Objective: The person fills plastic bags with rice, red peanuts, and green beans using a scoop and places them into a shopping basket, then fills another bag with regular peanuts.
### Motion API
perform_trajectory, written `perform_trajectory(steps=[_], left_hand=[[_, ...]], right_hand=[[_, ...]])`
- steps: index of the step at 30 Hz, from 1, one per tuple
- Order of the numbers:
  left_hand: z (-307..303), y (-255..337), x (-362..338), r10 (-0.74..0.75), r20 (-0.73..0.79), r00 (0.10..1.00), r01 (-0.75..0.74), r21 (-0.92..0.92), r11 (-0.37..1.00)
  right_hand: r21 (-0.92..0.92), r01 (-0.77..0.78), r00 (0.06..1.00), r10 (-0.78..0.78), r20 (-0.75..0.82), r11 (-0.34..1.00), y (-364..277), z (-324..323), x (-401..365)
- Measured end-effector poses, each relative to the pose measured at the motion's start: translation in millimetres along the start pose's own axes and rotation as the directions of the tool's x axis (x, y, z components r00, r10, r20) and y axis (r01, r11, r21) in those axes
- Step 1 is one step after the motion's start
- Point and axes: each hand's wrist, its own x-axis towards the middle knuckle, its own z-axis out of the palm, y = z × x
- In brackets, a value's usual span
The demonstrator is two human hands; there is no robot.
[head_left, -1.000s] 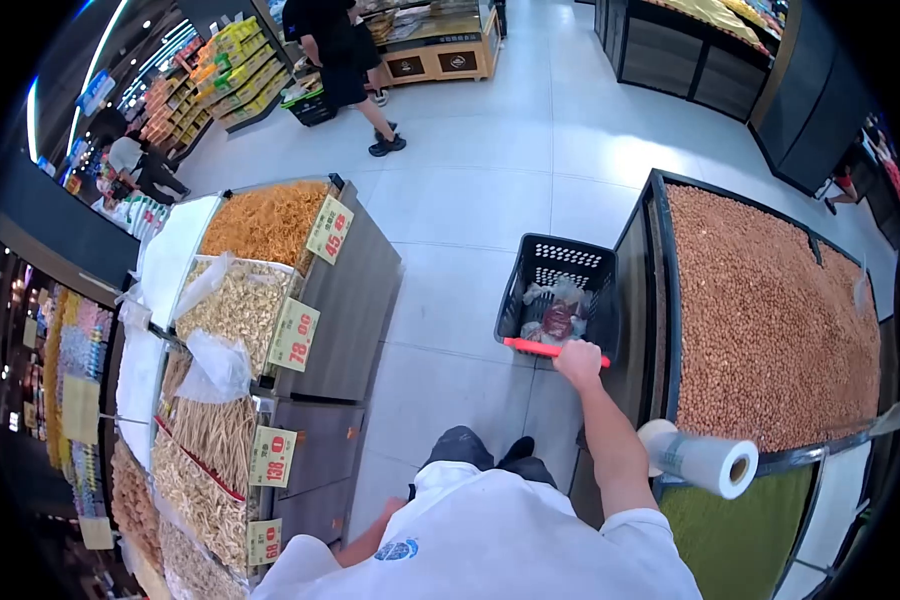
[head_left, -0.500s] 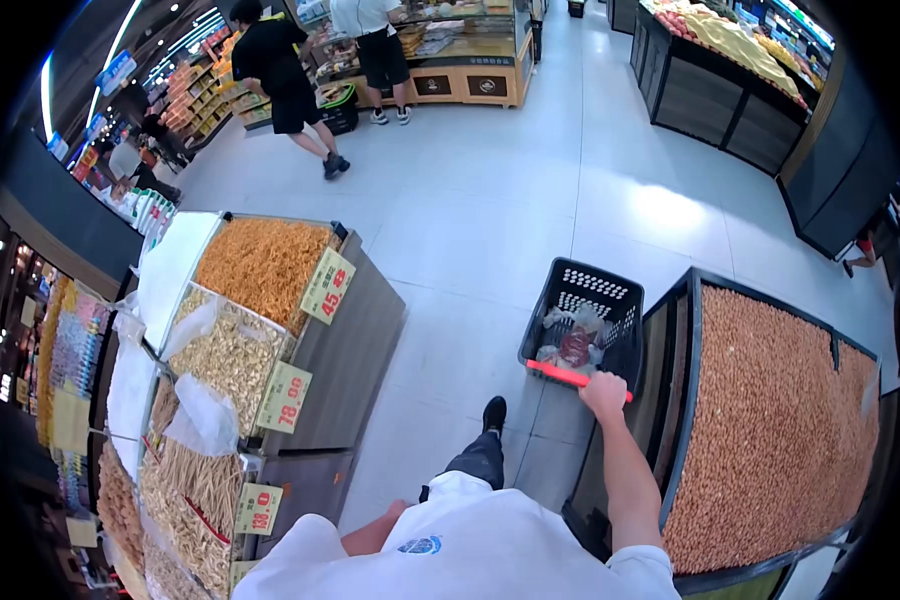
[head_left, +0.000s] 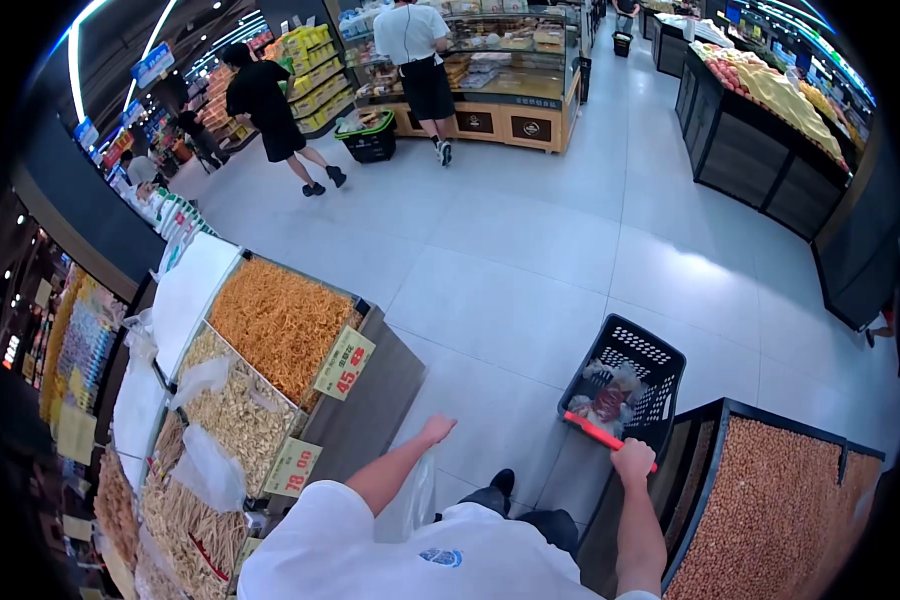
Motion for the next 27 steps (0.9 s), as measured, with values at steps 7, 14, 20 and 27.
perform_trajectory(steps=[7, 14, 20, 27], left_hand=[[52, 24, 7, -0.260, 0.190, 0.947, 0.232, 0.156, 0.960], [63, 41, -31, -0.367, 0.215, 0.905, 0.334, 0.175, 0.926], [55, 103, 8, -0.515, 0.159, 0.843, 0.495, 0.147, 0.856], [58, 192, 115, -0.314, -0.030, 0.949, 0.316, 0.085, 0.945]], right_hand=[[0.065, -0.072, 0.996, 0.068, 0.055, 0.995, -8, -10, 70], [0.379, 0.173, 0.910, -0.295, 0.292, 0.909, 44, -17, 125], [0.360, 0.138, 0.957, -0.218, 0.192, 0.923, 41, -14, 127], [0.620, -0.165, 0.965, -0.006, 0.264, 0.767, 18, 0, 175]])
